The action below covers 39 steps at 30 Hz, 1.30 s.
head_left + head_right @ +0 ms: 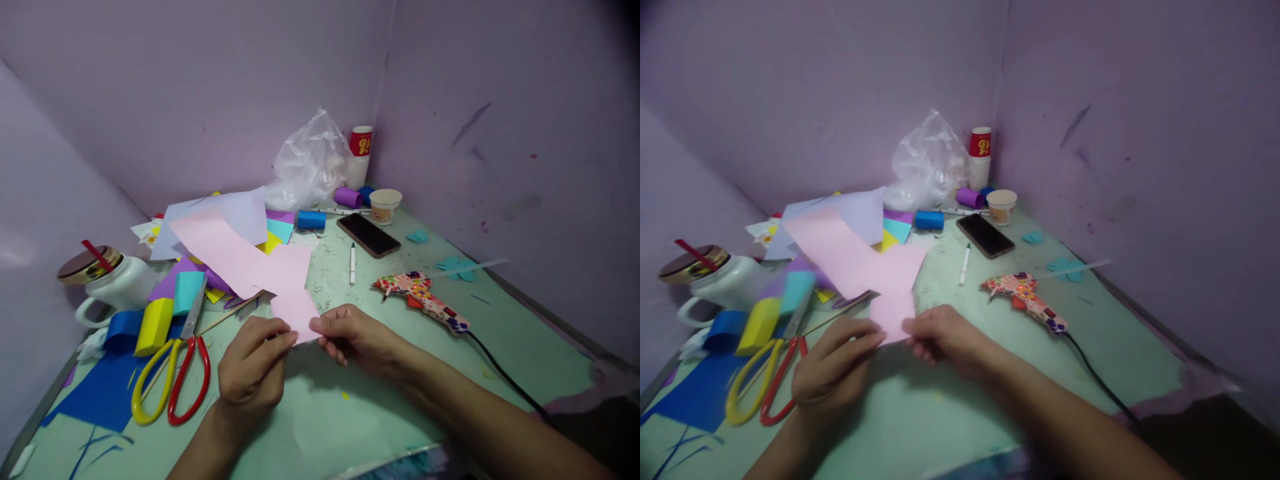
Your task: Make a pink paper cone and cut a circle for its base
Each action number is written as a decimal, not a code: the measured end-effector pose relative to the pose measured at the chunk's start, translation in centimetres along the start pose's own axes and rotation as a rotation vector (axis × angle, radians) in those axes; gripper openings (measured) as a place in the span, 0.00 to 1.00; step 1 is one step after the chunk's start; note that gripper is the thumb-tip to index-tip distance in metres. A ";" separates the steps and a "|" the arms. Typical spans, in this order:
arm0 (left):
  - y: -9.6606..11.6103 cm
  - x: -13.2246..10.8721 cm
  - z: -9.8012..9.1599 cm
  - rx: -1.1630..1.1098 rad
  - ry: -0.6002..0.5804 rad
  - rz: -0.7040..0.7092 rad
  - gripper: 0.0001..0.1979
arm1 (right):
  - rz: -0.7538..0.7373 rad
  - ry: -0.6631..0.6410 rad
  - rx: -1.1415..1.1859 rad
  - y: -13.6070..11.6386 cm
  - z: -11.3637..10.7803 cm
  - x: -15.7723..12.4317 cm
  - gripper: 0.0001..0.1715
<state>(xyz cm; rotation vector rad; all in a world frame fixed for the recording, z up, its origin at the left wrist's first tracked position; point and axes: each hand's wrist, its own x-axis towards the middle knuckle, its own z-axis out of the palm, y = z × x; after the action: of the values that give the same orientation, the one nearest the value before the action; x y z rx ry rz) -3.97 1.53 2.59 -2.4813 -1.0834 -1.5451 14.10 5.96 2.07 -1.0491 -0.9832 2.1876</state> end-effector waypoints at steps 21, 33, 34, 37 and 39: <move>0.6 1.3 0.2 -0.996 0.027 -1.578 0.14 | -1.199 0.187 -1.066 -0.5 -0.6 -1.2 0.23; 1.9 0.7 0.1 -0.227 -0.039 -0.620 0.06 | -0.783 0.177 -0.508 0.2 0.9 -1.3 0.04; 1.9 0.6 0.2 -0.235 -0.038 -0.548 0.06 | -0.794 0.153 -0.506 0.3 1.1 -1.4 0.04; 2.0 0.3 0.4 -0.279 0.011 -0.434 0.09 | -0.763 0.159 -0.444 0.5 1.4 -1.3 0.03; 2.1 0.2 0.4 -0.306 0.021 -0.441 0.09 | -0.715 0.183 -0.387 0.6 1.5 -1.3 0.03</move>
<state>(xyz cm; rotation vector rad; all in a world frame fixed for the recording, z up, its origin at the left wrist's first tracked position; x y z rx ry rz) -2.45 0.19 3.25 -2.5160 -1.5842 -1.9772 13.50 4.12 2.77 -0.8510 -1.4537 1.3328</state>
